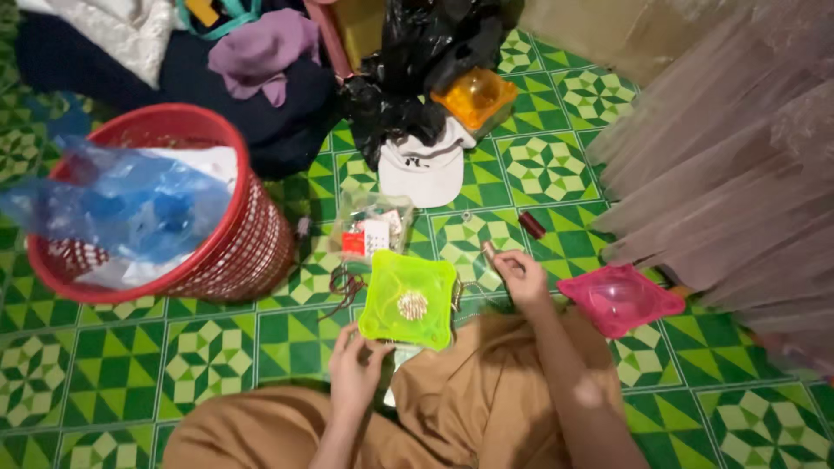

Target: The person sorts various jewelry pieces and components from a plastic container into individual small trays and bags by hand, later using shears to cut a length of gold-colored chain.

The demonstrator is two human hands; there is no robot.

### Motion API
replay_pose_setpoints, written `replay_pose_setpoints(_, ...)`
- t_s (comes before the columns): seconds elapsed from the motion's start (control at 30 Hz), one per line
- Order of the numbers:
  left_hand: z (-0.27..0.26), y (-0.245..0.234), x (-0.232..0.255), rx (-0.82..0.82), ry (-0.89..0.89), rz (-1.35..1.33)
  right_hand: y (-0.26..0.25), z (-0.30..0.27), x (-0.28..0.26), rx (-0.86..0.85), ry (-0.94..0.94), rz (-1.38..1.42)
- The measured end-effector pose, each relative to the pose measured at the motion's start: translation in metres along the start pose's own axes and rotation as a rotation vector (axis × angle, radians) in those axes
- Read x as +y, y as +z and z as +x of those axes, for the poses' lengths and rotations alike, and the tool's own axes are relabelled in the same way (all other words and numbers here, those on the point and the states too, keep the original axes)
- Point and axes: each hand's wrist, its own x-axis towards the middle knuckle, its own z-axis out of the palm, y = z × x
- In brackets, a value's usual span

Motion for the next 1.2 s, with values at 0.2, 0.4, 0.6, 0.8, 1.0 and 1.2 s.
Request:
replay_pose_setpoints(0.2,0.004,0.0,-0.014,0.141,0.033,-0.055,0.0,-0.017,-0.016,-0.071,0.004,-0.44)
replay_pose_setpoints(0.4,0.011,0.007,-0.015,0.269,0.128,-0.024,0.007,-0.032,-0.019,-0.125,-0.232,-0.571)
replay_pose_setpoints(0.6,0.031,0.01,-0.003,0.238,0.012,-0.13,0.01,-0.041,-0.051,-0.098,-0.169,-0.686)
replay_pose_setpoints(0.8,0.035,-0.006,0.009,0.217,0.169,0.004,0.012,-0.041,-0.073,-0.065,-0.147,-0.829)
replay_pose_setpoints(1.0,0.065,-0.023,0.027,0.19,-0.094,0.136,0.019,-0.033,-0.056,-0.051,-0.2,-0.95)
replay_pose_setpoints(1.2,0.101,-0.016,0.003,0.066,0.015,0.245,0.02,-0.027,-0.048,-0.072,-0.142,-0.961)
